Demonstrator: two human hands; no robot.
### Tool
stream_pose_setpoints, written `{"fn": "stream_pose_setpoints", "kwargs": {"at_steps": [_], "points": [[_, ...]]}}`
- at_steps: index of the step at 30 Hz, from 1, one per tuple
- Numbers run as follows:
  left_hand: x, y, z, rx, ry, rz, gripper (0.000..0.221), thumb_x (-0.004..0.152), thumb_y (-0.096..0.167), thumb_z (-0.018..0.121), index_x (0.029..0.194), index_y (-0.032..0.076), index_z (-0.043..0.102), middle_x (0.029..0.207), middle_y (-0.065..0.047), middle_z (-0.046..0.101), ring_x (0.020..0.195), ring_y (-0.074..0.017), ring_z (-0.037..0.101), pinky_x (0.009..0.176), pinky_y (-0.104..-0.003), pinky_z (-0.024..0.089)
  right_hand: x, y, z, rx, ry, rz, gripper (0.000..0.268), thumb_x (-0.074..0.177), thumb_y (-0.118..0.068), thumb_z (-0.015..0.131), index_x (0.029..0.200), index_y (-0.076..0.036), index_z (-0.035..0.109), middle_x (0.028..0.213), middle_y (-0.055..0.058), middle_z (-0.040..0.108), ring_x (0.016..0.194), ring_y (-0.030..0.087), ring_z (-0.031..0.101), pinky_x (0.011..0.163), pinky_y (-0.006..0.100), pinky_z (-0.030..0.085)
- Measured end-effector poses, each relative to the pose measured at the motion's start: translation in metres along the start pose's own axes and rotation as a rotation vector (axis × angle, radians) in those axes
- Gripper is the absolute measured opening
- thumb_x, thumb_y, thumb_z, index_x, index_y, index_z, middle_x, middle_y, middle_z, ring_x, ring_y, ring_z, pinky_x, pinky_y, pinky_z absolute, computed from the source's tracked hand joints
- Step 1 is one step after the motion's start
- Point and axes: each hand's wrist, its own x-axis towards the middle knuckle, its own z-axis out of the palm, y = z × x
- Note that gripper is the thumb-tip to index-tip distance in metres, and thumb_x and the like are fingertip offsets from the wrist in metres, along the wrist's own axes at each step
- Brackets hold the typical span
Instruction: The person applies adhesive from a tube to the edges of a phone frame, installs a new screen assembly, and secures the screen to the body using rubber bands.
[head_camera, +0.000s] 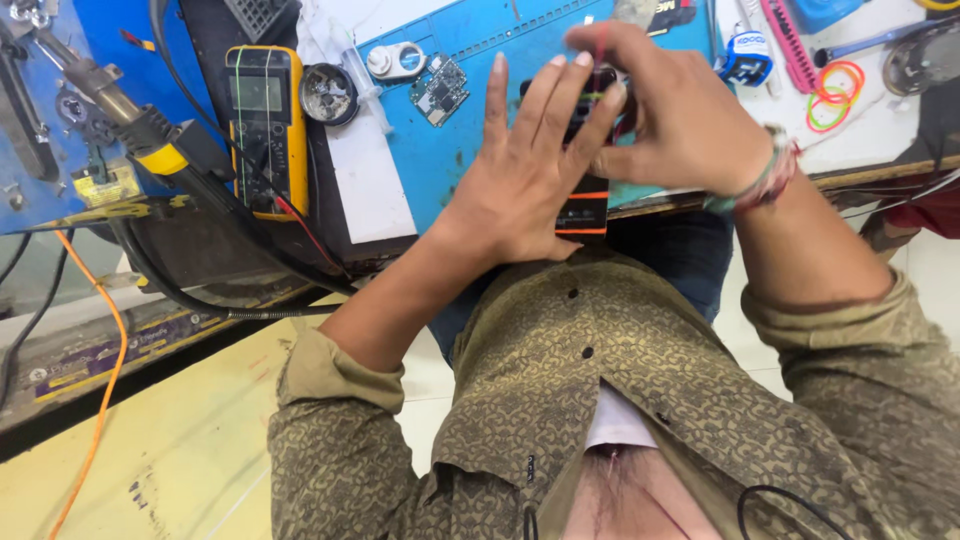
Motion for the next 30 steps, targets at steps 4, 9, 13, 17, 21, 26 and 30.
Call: {"fn": "stream_pose_setpoints", "kwargs": {"at_steps": [4, 9, 13, 17, 21, 26, 30], "points": [[-0.002, 0.005, -0.013, -0.058, 0.057, -0.045, 0.151, 0.054, 0.073, 0.090, 0.161, 0.002, 0.011, 0.160, -0.032, 0.020, 0.151, -0.0509, 0.019, 0.123, -0.071, 0.005, 0.012, 0.007, -0.004, 0.339, -0.261, -0.132, 0.076, 0.074, -0.034, 0.087, 0.135, -0.001, 0.056, 0.109, 0.013, 0.073, 0.092, 0.023, 0.071, 0.080, 0.036, 0.057], [0.001, -0.035, -0.030, -0.162, 0.337, -0.189, 0.157, 0.057, 0.077, 0.094, 0.159, -0.001, 0.005, 0.155, -0.032, 0.024, 0.147, -0.0497, 0.025, 0.123, -0.060, 0.027, -0.023, -0.001, 0.009, 0.325, -0.321, -0.188, 0.030, 0.098, -0.032, 0.060, 0.098, -0.004, 0.073, 0.093, 0.010, 0.076, 0.095, 0.023, 0.070, 0.091, 0.040, 0.055], [0.004, -0.077, -0.021, -0.346, 0.515, -0.411, 0.143, 0.069, 0.065, 0.102, 0.158, 0.001, 0.011, 0.143, -0.025, 0.043, 0.138, -0.0355, 0.047, 0.116, -0.048, 0.048, -0.076, -0.012, -0.002, 0.525, -0.012, -0.224, 0.032, 0.104, -0.021, 0.053, 0.084, -0.004, 0.070, 0.085, 0.008, 0.073, 0.109, 0.032, 0.070, 0.125, 0.056, 0.037], [0.023, -0.074, -0.011, -1.204, 0.558, -0.616, 0.133, 0.057, 0.053, 0.096, 0.153, -0.005, 0.024, 0.118, -0.024, 0.061, 0.102, -0.0319, 0.071, 0.091, -0.042, 0.065, -0.093, -0.024, -0.011, 0.609, 0.303, -0.344, 0.041, 0.100, -0.040, 0.054, 0.108, 0.000, 0.058, 0.110, 0.009, 0.062, 0.122, 0.029, 0.059, 0.126, 0.050, 0.036], [0.040, -0.050, 0.000, -1.101, 0.689, -0.340, 0.129, 0.070, 0.047, 0.095, 0.161, 0.002, 0.015, 0.129, -0.016, 0.058, 0.111, -0.0231, 0.068, 0.099, -0.035, 0.062, -0.088, -0.015, 0.011, 0.583, 0.611, -0.321, 0.074, 0.095, -0.059, 0.056, 0.132, 0.004, 0.045, 0.134, 0.009, 0.051, 0.135, 0.025, 0.048, 0.127, 0.044, 0.034], [0.028, -0.038, -0.019, -0.741, 0.614, -0.135, 0.141, 0.065, 0.051, 0.103, 0.160, 0.006, 0.009, 0.153, -0.017, 0.038, 0.144, -0.0307, 0.045, 0.125, -0.040, 0.044, -0.065, -0.003, 0.036, 0.890, 0.583, -0.196, 0.121, 0.089, -0.083, 0.059, 0.162, 0.009, 0.030, 0.165, 0.010, 0.036, 0.152, 0.021, 0.035, 0.128, 0.037, 0.032], [0.018, -0.026, -0.027, -0.502, 0.433, -0.031, 0.153, 0.060, 0.058, 0.102, 0.159, 0.002, 0.000, 0.161, -0.025, 0.019, 0.154, -0.0426, 0.023, 0.133, -0.051, 0.026, -0.053, -0.008, 0.047, 1.108, 0.106, 0.012, 0.114, 0.086, -0.062, 0.076, 0.162, 0.007, 0.027, 0.161, 0.016, 0.040, 0.147, 0.024, 0.042, 0.121, 0.036, 0.036]]}}
